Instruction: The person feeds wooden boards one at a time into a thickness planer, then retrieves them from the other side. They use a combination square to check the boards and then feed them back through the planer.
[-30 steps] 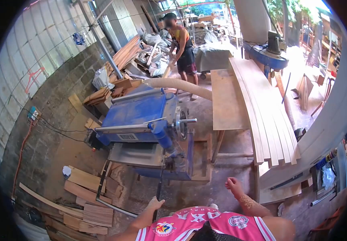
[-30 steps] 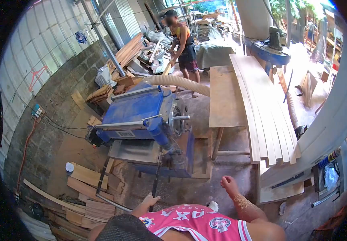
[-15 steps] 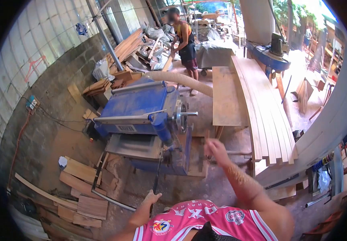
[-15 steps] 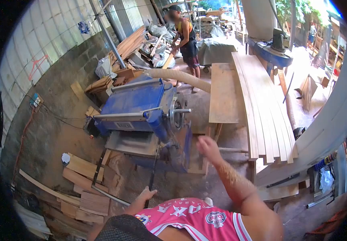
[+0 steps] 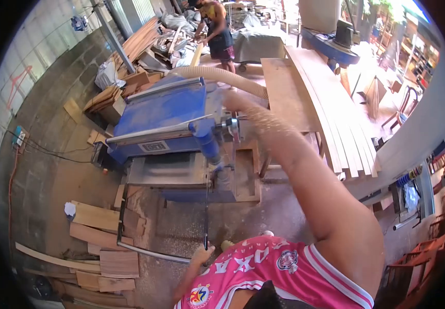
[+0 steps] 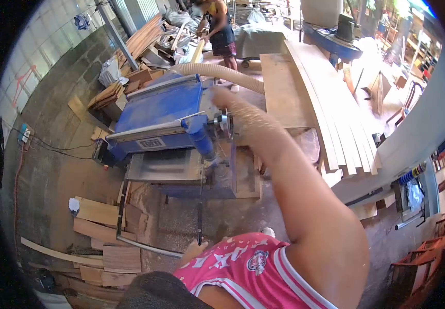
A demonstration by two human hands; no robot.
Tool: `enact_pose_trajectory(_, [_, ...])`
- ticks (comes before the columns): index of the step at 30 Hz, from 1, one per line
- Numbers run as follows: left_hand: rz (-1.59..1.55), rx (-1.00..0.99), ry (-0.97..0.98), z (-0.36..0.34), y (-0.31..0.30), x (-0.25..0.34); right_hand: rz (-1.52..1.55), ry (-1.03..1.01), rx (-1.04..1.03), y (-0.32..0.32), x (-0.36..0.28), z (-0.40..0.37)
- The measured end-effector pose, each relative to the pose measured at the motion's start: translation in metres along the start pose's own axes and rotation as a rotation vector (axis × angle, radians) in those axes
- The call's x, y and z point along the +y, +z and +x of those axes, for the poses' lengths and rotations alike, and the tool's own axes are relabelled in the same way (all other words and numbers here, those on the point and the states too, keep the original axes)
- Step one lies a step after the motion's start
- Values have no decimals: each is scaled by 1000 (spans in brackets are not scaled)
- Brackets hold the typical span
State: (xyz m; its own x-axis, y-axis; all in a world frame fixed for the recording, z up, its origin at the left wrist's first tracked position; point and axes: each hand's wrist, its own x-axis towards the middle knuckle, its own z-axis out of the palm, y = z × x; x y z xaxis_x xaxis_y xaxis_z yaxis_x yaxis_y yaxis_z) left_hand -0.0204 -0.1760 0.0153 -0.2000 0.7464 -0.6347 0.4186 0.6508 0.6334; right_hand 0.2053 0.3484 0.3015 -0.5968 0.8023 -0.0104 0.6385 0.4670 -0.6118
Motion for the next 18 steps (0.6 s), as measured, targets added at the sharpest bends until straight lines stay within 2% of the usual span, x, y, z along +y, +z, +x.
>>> enact_pose_trajectory(2, [241, 65, 141, -3, -6, 3, -10, -48, -40, 31, -31, 18])
enact_pose_trajectory(4, [327, -50, 51, 7, -20, -3, -68, -78, 27, 72, -17, 68])
enact_pose_trajectory(6, [130, -63, 110, 19, -28, -28, -110, -109, 81, 93, -11, 83])
enact_pose_trajectory(8, [96, -4, 120, 14, -42, -38, -189, -264, 459, 80, 13, 66])
enact_pose_trajectory(10, [55, 56, 137, 7, -53, -41, 154, 59, 376, 42, 17, 31])
enact_pose_trajectory(12, [52, 139, 210, 3, -62, -44, 388, -28, 464, 20, 33, 16])
enact_pose_trajectory(14, [46, 116, 239, 5, -68, -42, 412, 96, 597, -1, 29, -22])
enact_pose_trajectory(16, [38, -27, 173, 3, -72, -24, 367, 167, 687, -1, 58, -37])
enact_pose_trajectory(18, [97, -60, 203, 16, -68, -36, 343, 202, 673, -2, 68, -67])
